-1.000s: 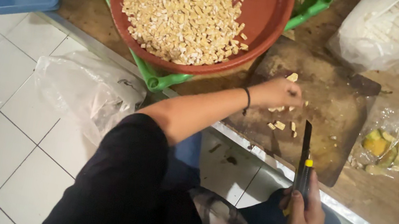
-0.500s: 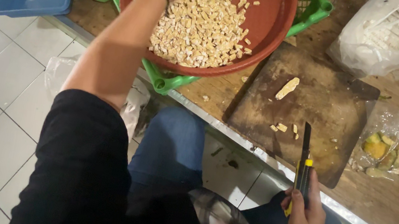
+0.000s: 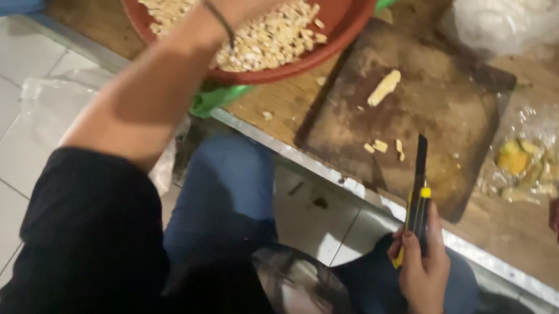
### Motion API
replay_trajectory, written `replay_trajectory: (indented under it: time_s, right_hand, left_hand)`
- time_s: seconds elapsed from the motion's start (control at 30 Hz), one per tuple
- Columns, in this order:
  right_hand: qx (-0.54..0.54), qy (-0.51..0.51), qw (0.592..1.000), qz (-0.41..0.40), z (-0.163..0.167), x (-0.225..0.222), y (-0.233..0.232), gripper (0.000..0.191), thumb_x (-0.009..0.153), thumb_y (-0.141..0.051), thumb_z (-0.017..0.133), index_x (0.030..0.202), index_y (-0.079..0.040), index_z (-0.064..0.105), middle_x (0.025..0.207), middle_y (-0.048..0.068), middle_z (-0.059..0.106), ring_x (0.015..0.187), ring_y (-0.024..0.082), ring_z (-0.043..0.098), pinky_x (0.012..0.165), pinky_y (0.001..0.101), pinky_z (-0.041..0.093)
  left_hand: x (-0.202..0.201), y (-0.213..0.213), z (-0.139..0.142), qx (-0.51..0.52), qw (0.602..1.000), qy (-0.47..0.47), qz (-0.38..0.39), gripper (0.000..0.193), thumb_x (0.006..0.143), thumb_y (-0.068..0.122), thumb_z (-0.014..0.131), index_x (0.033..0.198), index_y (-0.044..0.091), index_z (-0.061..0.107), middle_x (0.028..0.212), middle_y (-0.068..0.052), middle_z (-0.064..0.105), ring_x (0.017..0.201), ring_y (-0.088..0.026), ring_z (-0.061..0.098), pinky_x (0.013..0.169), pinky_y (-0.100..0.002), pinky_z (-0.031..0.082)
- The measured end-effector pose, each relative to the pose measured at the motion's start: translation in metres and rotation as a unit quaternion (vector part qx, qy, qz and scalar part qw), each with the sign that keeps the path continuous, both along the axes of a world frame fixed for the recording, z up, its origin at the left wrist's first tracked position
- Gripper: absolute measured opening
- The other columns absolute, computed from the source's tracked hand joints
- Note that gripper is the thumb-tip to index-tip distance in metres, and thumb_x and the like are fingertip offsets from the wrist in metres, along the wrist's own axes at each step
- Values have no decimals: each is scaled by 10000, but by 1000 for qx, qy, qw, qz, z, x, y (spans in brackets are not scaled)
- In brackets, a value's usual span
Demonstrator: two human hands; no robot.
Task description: The person sits at a work table and cuts white food blocks into small cubes with a utility knife on a worn cutting board. They cut several pieces one at a time and push the cut pieces into a large red basin filled with similar cut pieces.
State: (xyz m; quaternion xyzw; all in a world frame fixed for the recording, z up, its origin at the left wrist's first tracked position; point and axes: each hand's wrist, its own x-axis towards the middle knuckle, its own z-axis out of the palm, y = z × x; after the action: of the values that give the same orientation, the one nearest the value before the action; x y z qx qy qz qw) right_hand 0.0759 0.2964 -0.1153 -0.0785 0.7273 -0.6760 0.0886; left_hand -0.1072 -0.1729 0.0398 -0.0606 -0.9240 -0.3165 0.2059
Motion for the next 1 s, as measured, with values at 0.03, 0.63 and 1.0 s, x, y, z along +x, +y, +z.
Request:
replay_trajectory:
  time_s: [0.03,0.63,1.0]
  right_hand:
    - [-8,-7,1000,-1,0,0,0,664,1006,-24,505,1640,-59,309,938,70,614,710,116,607,613,247,507]
    - [2,16,1000,-6,6,5,15,635,1034,-70,532,1634,-59,322,900,41,633,696,86,585,603,220,477]
    - [-26,10,1000,7,2,2,17,654,1030,-58,524,1644,-61,298,952,84,642,715,127,622,641,251,517]
  left_hand:
    - [11,34,-14,56,988,-34,-138,231,875,250,755,1004,59,771,961,-134,768,889,-260,751,802,-391,584]
    - [29,214,-186,-32,973,-141,-182,239,851,137,734,1086,93,742,991,-153,713,929,-353,714,813,-436,571]
    - [16,44,-32,181,978,-98,21,244,901,168,740,1114,48,734,1000,-54,773,850,-141,762,692,-290,607]
